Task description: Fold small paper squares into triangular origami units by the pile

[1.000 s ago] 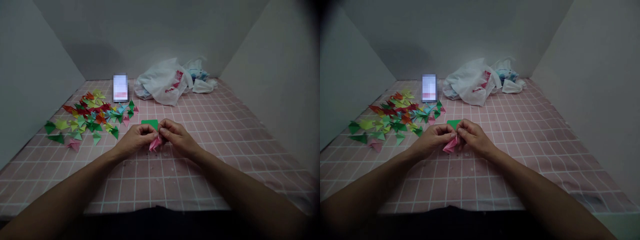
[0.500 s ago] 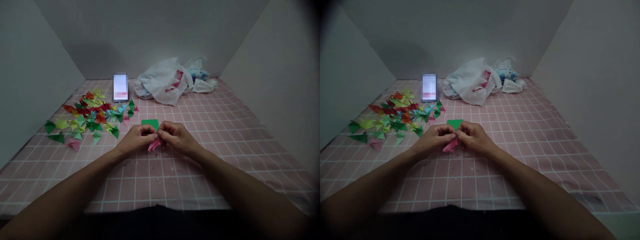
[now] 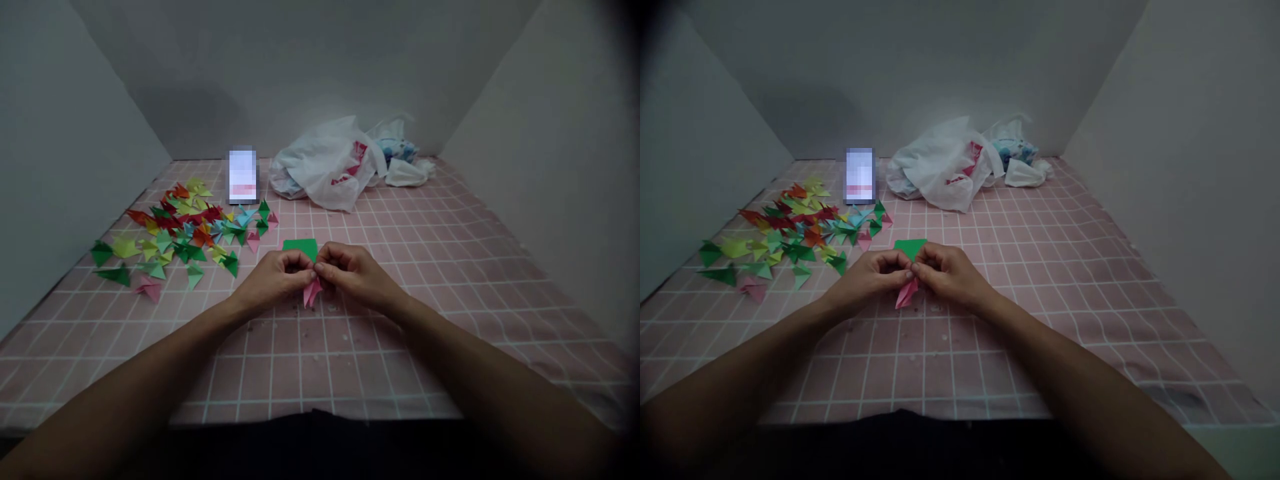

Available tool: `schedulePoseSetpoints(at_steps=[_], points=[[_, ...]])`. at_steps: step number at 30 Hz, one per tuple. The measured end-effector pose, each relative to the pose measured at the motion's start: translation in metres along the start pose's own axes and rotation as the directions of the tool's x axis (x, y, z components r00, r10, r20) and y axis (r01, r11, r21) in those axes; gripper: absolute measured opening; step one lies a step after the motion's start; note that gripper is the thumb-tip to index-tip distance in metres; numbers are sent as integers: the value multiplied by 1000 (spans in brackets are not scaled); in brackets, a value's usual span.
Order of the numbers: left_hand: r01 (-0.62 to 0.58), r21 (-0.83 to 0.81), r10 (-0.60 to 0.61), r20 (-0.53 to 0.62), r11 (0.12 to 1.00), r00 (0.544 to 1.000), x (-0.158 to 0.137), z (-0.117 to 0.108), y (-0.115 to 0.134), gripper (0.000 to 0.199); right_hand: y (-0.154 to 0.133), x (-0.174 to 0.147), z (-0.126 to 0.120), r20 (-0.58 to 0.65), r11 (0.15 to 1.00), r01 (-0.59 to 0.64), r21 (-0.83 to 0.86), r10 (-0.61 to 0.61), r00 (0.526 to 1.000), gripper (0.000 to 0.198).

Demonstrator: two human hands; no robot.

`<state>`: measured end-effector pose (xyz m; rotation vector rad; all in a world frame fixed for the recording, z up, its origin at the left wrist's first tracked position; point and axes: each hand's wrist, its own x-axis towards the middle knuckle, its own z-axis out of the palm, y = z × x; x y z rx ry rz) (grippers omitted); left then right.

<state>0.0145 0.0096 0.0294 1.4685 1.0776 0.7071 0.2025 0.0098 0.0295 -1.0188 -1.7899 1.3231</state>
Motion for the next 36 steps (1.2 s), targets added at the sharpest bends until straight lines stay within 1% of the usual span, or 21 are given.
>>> schedulePoseSetpoints(at_steps=[2,4,7,9,11,13,15,17,19,21,22,25,28,30,32,34,36], points=[[-7,13,7,9,1000,1000,0,0,-1,17,-1,-1,1,-4,1000,-5,-20,5,1000,18],[-12,9,12,24,1000,1000,0,0,-1,16,-1,-1,3,-2,1000,-30,-1,30,1000,17],[-34,-10,34,19,999,999,-2,1,1,16,-1,-2,4,-13,991,-78,107,79,997,20],[-44,-35,43,-11,998,999,-4,3,3,16,-1,-2,5,-40,980,-77,186,85,996,26],[-58,-66,53,-72,996,996,-4,4,4,16,0,-2,6,-68,972,-64,226,81,994,28],[-99,-52,88,-171,994,981,-4,5,3,14,1,-2,8,-68,965,-80,252,100,993,28],[-144,24,145,-272,989,951,-3,6,0,12,2,-4,13,-43,950,-116,289,134,990,29],[-180,102,205,-345,978,916,-4,8,-2,10,3,-6,19,-27,938,-129,321,145,989,32],[-217,145,257,-396,965,881,-5,11,-3,9,5,-8,25,-42,947,-113,300,131,990,35],[-240,164,289,-440,957,850,-7,13,-3,7,5,-10,28,-86,976,-77,201,96,992,35],[-240,163,289,-456,957,842,-7,14,-3,7,6,-11,29,-112,989,-59,133,74,991,35],[-218,116,247,-479,969,842,-9,16,-3,7,5,-14,31,-169,998,-17,-66,6,986,27],[-194,22,182,-463,981,867,-10,17,-1,9,4,-14,32,-204,987,1,-163,-35,978,17],[-183,-32,150,-446,983,882,-10,17,-1,10,5,-13,33,-220,986,0,-167,-37,975,15],[-183,-56,140,-444,981,885,-10,17,-1,11,7,-12,33,-227,990,7,-139,-39,973,13],[-191,-68,140,-453,979,880,-10,17,-1,11,9,-11,33,-216,997,16,-81,-33,976,13],[-200,-85,140,-462,976,876,-9,16,-1,10,10,-10,33,-199,1000,16,-3,-16,980,18]])
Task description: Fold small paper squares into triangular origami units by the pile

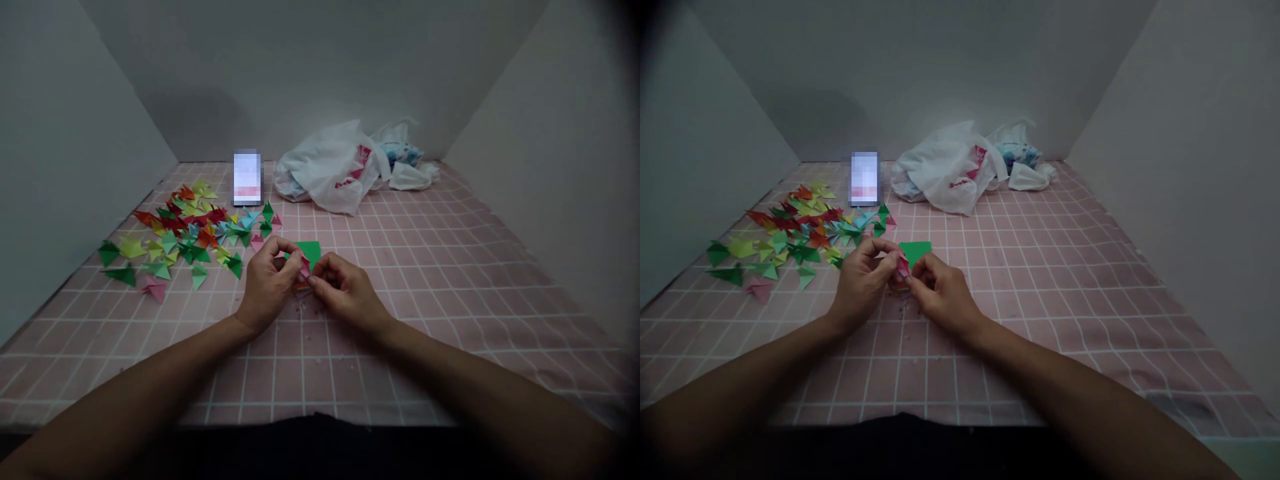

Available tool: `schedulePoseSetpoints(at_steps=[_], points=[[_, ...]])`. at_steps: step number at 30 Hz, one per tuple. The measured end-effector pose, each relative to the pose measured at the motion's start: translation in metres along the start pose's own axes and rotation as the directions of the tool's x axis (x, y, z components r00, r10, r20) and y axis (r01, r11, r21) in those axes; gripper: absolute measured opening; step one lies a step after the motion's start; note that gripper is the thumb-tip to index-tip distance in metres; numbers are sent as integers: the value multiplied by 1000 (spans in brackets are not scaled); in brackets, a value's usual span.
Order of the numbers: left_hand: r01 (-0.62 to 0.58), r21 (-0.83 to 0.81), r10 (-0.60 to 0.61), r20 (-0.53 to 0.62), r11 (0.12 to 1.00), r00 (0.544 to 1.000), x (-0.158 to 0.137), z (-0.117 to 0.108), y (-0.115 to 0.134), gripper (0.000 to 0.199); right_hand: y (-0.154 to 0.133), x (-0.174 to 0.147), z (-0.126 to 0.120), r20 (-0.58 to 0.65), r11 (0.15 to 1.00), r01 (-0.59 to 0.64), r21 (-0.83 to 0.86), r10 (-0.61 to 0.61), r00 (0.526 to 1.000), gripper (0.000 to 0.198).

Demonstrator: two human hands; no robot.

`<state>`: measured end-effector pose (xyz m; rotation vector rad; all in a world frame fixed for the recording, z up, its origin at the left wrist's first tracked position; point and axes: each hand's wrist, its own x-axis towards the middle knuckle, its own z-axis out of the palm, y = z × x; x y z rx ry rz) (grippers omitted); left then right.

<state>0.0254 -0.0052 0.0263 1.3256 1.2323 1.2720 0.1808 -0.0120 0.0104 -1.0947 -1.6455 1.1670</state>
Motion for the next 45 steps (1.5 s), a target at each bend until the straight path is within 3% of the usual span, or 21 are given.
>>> schedulePoseSetpoints(at_steps=[5,9,13,19,22,25,29,39,45], points=[[17,-7,-17,23,1000,1000,0,0,-1,13,0,0,-2,-25,997,1,75,1,1000,22],[28,-19,-27,64,999,998,-2,1,-1,14,-2,0,-4,-54,995,47,-92,-52,997,10],[49,-59,-45,73,997,996,-2,2,-1,15,-5,-1,-4,-47,965,93,-244,-108,993,12],[68,-121,-58,80,990,995,-2,2,-3,16,-6,-3,-5,-33,932,177,-317,-198,980,13],[50,-96,-41,92,994,995,0,1,-3,14,-6,-2,-6,-33,959,144,-244,-157,987,16],[19,-80,-10,115,997,993,1,0,-3,13,-4,1,-8,-16,1000,28,-11,-28,999,20],[9,-93,4,146,996,989,2,-1,-5,13,-1,7,-10,64,953,-141,268,129,990,21],[36,-109,-18,165,993,986,2,-1,-4,16,0,10,-11,150,946,-180,271,143,978,27],[-14,-123,37,192,992,981,3,-2,-5,16,1,9,-12,139,900,-193,390,149,979,31]])
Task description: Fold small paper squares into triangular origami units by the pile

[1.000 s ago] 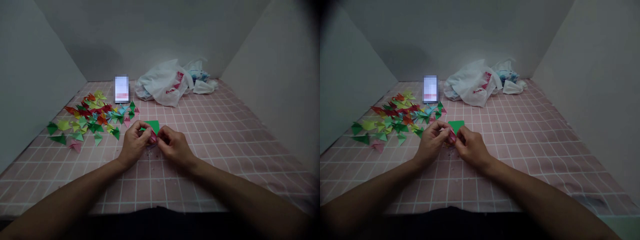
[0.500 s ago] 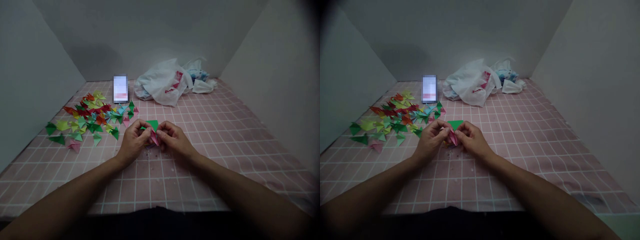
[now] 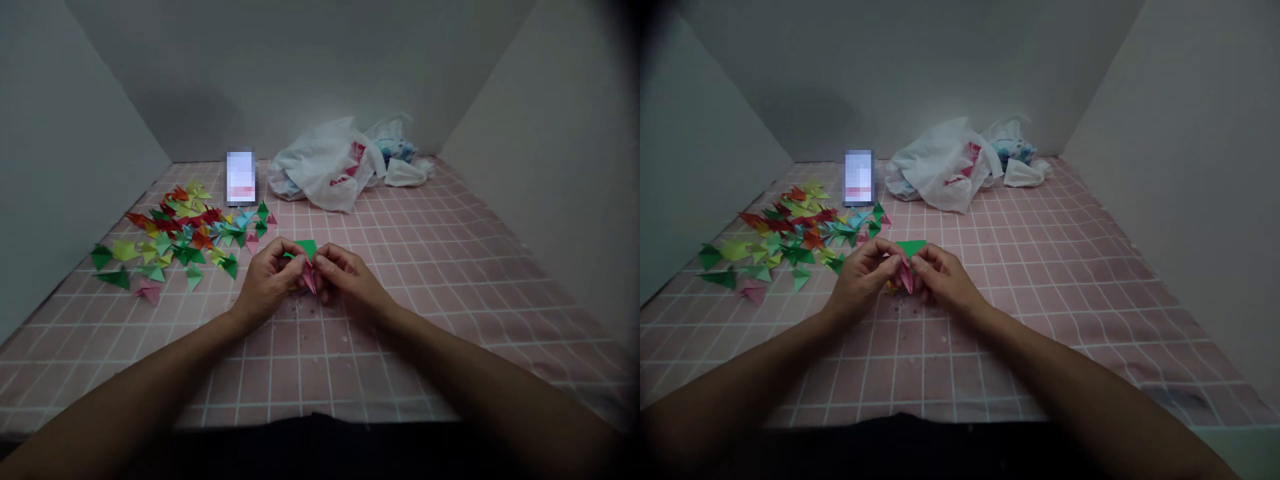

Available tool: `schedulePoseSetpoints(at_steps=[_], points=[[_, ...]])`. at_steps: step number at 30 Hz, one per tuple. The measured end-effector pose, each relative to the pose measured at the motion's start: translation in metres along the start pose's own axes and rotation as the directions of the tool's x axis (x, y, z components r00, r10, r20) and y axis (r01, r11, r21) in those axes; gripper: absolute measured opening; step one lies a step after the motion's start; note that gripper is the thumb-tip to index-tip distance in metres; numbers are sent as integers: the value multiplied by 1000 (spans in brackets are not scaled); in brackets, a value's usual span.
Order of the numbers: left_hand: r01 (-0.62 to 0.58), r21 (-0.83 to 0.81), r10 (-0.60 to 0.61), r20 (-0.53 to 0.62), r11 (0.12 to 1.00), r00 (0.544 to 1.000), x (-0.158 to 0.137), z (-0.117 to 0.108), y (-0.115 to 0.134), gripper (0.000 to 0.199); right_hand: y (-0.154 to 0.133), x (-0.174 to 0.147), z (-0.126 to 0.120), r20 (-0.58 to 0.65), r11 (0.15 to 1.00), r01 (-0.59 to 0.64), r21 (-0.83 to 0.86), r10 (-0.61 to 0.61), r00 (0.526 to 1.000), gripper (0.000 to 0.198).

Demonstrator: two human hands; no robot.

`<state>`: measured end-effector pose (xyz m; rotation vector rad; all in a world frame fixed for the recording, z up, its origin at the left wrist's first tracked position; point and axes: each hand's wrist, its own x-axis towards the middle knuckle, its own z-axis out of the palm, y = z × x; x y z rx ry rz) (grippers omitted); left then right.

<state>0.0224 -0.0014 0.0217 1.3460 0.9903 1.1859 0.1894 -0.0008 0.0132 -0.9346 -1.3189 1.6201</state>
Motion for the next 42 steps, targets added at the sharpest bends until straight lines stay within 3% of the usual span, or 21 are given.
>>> schedulePoseSetpoints(at_steps=[18,26,31,37,42], points=[[49,-57,-46,46,997,998,2,0,-3,17,5,3,-1,19,999,-35,19,35,999,26],[125,6,-125,7,992,992,0,2,-1,27,5,2,0,-115,999,37,1,-36,993,23],[157,24,-158,9,987,987,-1,3,3,23,5,2,1,-128,1000,22,4,-21,992,22],[197,-58,-193,73,979,979,2,0,0,25,5,3,0,-91,987,-13,162,28,995,29],[80,-59,-73,110,995,991,3,-2,-3,25,3,6,-5,-31,935,-139,328,157,987,33]])
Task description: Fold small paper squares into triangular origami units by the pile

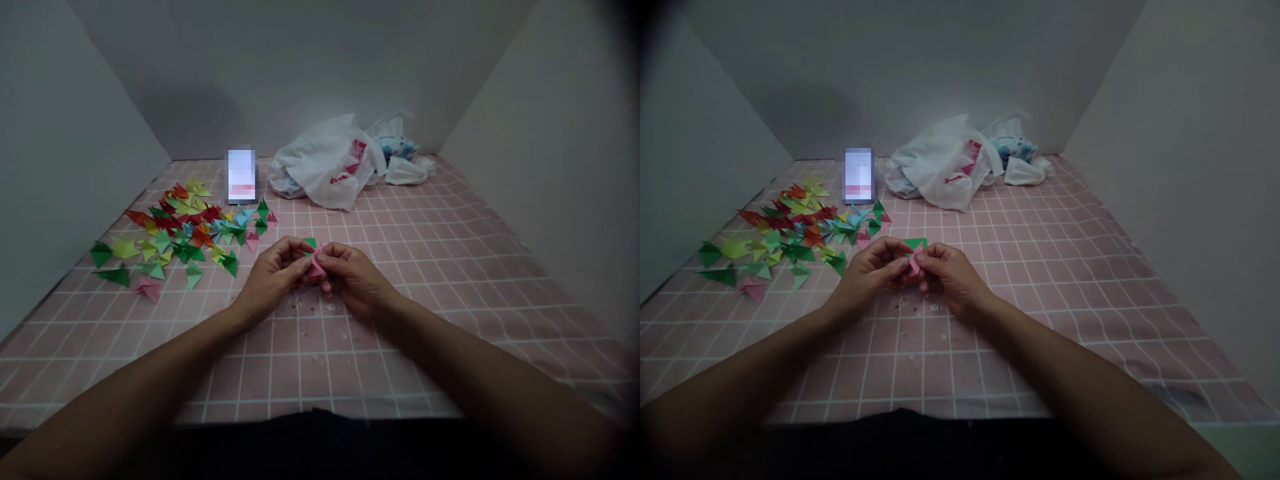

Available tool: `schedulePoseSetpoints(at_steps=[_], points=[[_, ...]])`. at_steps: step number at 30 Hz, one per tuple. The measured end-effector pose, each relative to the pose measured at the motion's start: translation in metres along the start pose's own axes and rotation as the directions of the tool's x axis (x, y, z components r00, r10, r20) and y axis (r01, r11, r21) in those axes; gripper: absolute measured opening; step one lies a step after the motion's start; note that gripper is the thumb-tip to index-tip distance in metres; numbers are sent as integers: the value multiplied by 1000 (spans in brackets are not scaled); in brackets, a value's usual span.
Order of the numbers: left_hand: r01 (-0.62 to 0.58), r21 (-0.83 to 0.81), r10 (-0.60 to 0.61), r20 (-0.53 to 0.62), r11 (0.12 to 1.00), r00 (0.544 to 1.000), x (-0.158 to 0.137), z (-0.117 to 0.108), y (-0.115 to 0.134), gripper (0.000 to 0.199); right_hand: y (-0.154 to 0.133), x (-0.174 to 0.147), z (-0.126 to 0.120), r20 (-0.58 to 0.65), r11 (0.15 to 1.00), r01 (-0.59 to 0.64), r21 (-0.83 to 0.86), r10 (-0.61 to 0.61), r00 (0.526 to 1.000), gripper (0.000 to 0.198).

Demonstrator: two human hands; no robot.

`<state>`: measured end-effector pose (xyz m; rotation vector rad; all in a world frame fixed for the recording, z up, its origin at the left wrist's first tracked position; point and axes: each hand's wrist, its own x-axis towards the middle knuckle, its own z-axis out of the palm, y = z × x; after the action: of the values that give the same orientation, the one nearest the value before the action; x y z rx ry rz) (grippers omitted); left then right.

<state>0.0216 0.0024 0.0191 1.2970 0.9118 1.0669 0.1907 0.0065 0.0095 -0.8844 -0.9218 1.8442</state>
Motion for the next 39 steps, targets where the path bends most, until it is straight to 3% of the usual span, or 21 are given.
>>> schedulePoseSetpoints(at_steps=[6,11,15,20,25,30,36,39], points=[[-103,209,101,20,972,995,-1,0,2,12,-3,1,-2,62,992,-75,100,69,996,29],[-227,423,236,32,877,971,0,-3,5,5,-5,0,-2,91,984,-127,123,116,989,25],[-243,446,255,35,861,966,0,-4,6,3,-6,-2,0,106,980,-140,140,126,986,24],[-159,331,154,41,930,987,0,-2,4,8,-5,-3,1,89,985,-116,127,105,990,26],[-167,351,166,32,922,986,0,-3,1,6,-3,-3,2,41,995,-37,90,33,999,30],[-278,477,309,14,834,951,-2,-2,4,3,-2,-3,3,56,997,73,29,-74,996,33],[-340,455,413,-67,823,908,-4,-2,7,3,-3,-8,7,100,940,303,-158,-290,952,23],[-368,469,462,-99,803,882,-5,-3,7,3,-4,-11,8,129,902,363,-234,-341,931,21]])
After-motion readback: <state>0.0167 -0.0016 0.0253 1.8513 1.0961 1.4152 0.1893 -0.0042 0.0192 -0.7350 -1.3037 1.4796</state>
